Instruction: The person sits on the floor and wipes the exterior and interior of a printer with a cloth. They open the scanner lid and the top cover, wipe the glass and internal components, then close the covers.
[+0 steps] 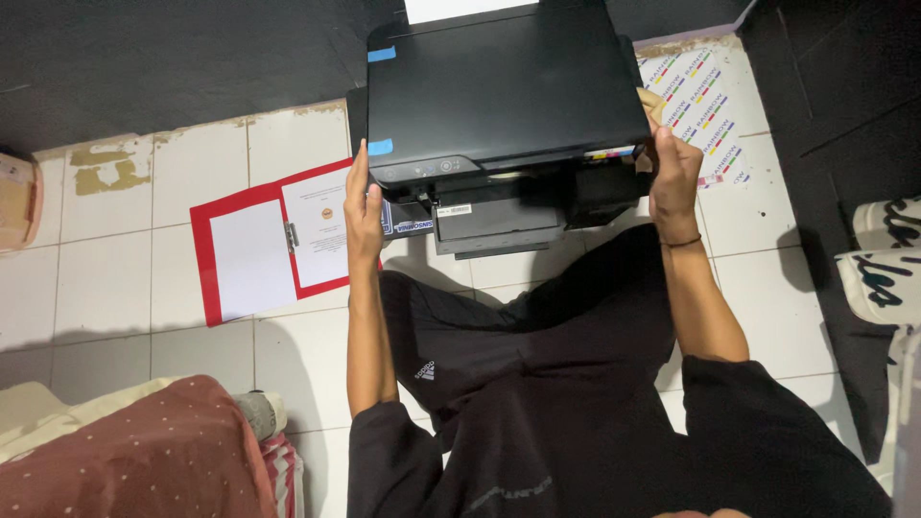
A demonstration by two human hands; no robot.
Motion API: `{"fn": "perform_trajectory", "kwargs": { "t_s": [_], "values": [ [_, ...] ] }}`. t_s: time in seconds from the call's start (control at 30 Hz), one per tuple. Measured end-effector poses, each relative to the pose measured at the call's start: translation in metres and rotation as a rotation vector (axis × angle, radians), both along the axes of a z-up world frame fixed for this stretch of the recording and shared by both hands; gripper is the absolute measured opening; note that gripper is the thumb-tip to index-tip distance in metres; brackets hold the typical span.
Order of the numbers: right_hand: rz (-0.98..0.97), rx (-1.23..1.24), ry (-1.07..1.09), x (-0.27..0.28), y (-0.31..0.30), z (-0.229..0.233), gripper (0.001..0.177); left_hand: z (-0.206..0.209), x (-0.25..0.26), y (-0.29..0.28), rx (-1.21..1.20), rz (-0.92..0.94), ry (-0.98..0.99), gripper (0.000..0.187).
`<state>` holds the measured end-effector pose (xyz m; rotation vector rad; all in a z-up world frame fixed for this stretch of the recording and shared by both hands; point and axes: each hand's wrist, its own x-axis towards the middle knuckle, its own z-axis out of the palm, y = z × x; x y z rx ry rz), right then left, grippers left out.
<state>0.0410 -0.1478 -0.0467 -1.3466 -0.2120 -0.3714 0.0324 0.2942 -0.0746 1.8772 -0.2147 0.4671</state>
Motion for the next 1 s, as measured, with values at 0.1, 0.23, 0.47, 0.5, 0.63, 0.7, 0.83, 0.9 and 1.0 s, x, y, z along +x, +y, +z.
{"fn": "perform_trajectory", "kwargs": {
  "t_s": [0.1, 0.23, 0.47, 0.5, 0.63, 0.7, 0.83, 0.9, 1.0],
  "values": [
    [-0.051, 0.010, 0.098, 0.004, -0.005, 0.003, 0.043, 0.001, 0.008, -0.001, -0.021, 0.001, -0.026, 0.072],
    [-0.054, -0.036, 0.040, 0.006, -0.007, 0.011, 0.042, 0.004, 0.015, 0.000, -0.034, -0.003, -0.070, 0.076],
    [-0.052, -0.032, -0.026, 0.019, -0.007, 0.034, 0.045, 0.027, 0.029, -0.004, -0.119, -0.021, -0.098, 0.084],
    [-0.041, -0.038, -0.043, 0.021, -0.009, 0.036, 0.045, 0.032, 0.031, -0.004, -0.119, -0.020, -0.102, 0.084],
    [0.008, -0.074, -0.133, 0.035, -0.016, 0.041, 0.047, 0.050, 0.038, -0.005, -0.141, -0.033, -0.113, 0.086],
    [0.052, -0.067, -0.171, 0.044, -0.021, 0.041, 0.047, 0.058, 0.043, -0.004, -0.144, -0.034, -0.114, 0.086],
    [0.000, -0.029, -0.144, 0.066, -0.028, 0.042, 0.045, 0.068, 0.062, -0.004, -0.157, -0.050, -0.168, 0.083],
    [0.036, -0.026, -0.180, 0.075, -0.030, 0.045, 0.043, 0.070, 0.069, -0.003, -0.197, -0.085, -0.195, 0.083],
    [0.043, -0.043, -0.233, 0.085, -0.029, 0.055, 0.046, 0.075, 0.082, 0.000, -0.215, -0.101, -0.196, 0.082]
  ]
}}
